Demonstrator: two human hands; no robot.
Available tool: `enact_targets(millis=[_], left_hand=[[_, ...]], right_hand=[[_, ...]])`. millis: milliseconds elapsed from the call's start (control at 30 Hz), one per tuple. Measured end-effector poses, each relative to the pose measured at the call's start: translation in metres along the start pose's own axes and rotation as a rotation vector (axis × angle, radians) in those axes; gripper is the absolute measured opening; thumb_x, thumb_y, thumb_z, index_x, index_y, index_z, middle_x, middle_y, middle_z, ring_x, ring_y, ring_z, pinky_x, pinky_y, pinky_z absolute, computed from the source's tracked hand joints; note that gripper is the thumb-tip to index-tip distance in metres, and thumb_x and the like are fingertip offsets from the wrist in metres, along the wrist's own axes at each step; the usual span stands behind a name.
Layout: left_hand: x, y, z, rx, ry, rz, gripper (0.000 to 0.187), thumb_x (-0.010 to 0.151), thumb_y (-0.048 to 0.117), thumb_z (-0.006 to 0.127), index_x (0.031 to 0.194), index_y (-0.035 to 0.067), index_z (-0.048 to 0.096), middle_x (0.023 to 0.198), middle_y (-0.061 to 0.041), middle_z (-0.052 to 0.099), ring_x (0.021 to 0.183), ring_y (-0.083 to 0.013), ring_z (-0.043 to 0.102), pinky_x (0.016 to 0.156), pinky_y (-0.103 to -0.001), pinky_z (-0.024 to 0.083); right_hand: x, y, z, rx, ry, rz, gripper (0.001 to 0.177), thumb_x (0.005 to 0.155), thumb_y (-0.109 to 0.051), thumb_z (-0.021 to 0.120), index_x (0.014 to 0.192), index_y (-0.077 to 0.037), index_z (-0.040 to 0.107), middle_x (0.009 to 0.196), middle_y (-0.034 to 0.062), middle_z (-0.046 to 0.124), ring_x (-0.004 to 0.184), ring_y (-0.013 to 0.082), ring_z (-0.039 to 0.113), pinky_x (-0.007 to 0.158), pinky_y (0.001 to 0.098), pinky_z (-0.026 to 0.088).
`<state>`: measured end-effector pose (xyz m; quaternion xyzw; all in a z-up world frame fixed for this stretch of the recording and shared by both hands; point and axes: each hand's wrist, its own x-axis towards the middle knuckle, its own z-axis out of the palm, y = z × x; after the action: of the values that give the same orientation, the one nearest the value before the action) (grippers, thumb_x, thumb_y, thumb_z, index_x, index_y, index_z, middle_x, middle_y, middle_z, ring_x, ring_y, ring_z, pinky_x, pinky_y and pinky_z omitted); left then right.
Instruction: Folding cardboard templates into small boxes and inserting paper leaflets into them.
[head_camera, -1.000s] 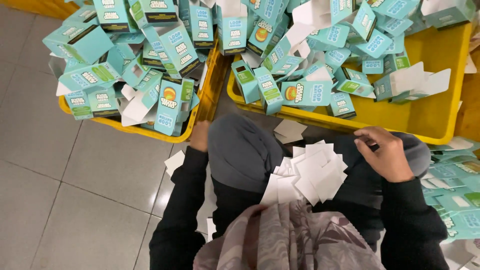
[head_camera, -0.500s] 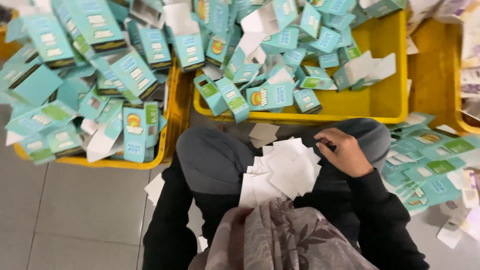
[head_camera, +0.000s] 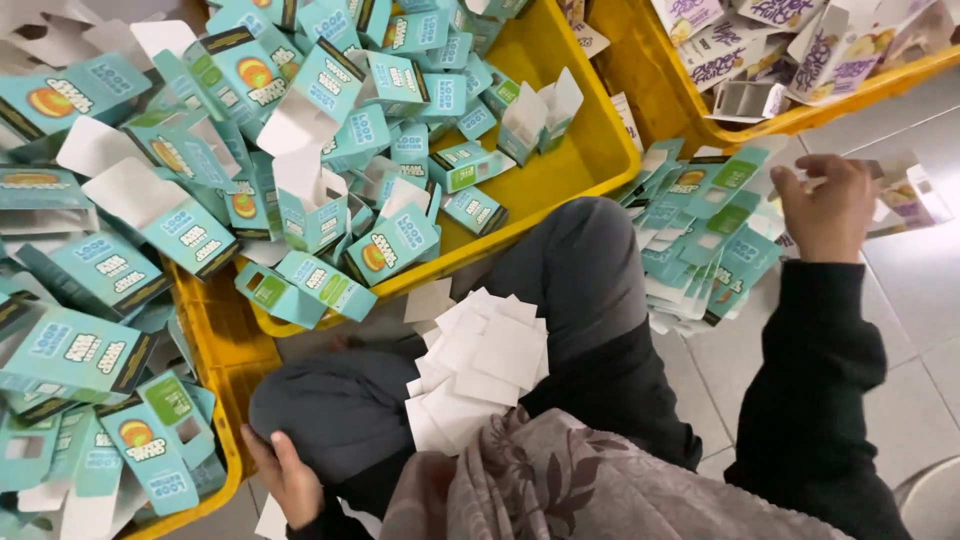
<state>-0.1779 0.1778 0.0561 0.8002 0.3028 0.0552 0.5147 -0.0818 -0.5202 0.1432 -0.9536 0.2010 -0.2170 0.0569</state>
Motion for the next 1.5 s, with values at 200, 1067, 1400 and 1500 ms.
enact_targets(millis=[200,1067,1400,1500], left_hand=[[-0.01,-0.002,0.006,0.023,0.157,0.371,0.045,0.109,0.007,0.048,0.15,-0.01,0.038,0.151,-0.027,0.041,0.133,-0.0381,0.044,0.11,-0.043,0.034],[-0.033,0.167,0.181,-1.054,-1.263,0.512,0.087,0.06,-0.005,0.083,0.14,-0.012,0.051,0.144,-0.029,0.054,0.133,-0.0413,0.049,0.114,-0.064,0.033],[-0.001,0.172,0.184,-0.835,-0.664,0.464,0.039,0.08,0.01,0.09,0.111,-0.004,0.07,0.095,-0.016,0.076,0.091,-0.0161,0.068,0.073,-0.041,0.057],[-0.008,0.184,0.167,-0.844,-0.732,0.156,0.045,0.076,-0.001,0.077,0.119,-0.003,0.065,0.1,-0.01,0.073,0.079,-0.0164,0.067,0.07,-0.027,0.056]], right_hand=[[0.0,0.037,0.108,-0.389,-0.143,0.319,0.049,0.091,-0.065,0.086,0.075,-0.019,0.081,0.074,0.0048,0.072,0.069,0.0268,0.067,0.064,0.0436,0.056],[-0.087,-0.257,-0.004,1.474,-0.802,-0.297,0.029,0.104,-0.018,0.056,0.083,-0.006,0.072,0.073,0.002,0.068,0.074,0.0109,0.054,0.067,0.0302,0.051],[-0.059,-0.292,-0.009,1.089,-0.495,-0.404,0.029,0.107,-0.009,0.051,0.126,0.002,0.07,0.1,0.0222,0.074,0.089,0.0338,0.074,0.069,0.0427,0.061],[-0.066,-0.301,0.0,1.385,-0.698,-0.422,0.052,0.099,-0.012,0.057,0.15,0.001,0.051,0.133,0.024,0.064,0.119,0.0306,0.063,0.091,0.0473,0.058]])
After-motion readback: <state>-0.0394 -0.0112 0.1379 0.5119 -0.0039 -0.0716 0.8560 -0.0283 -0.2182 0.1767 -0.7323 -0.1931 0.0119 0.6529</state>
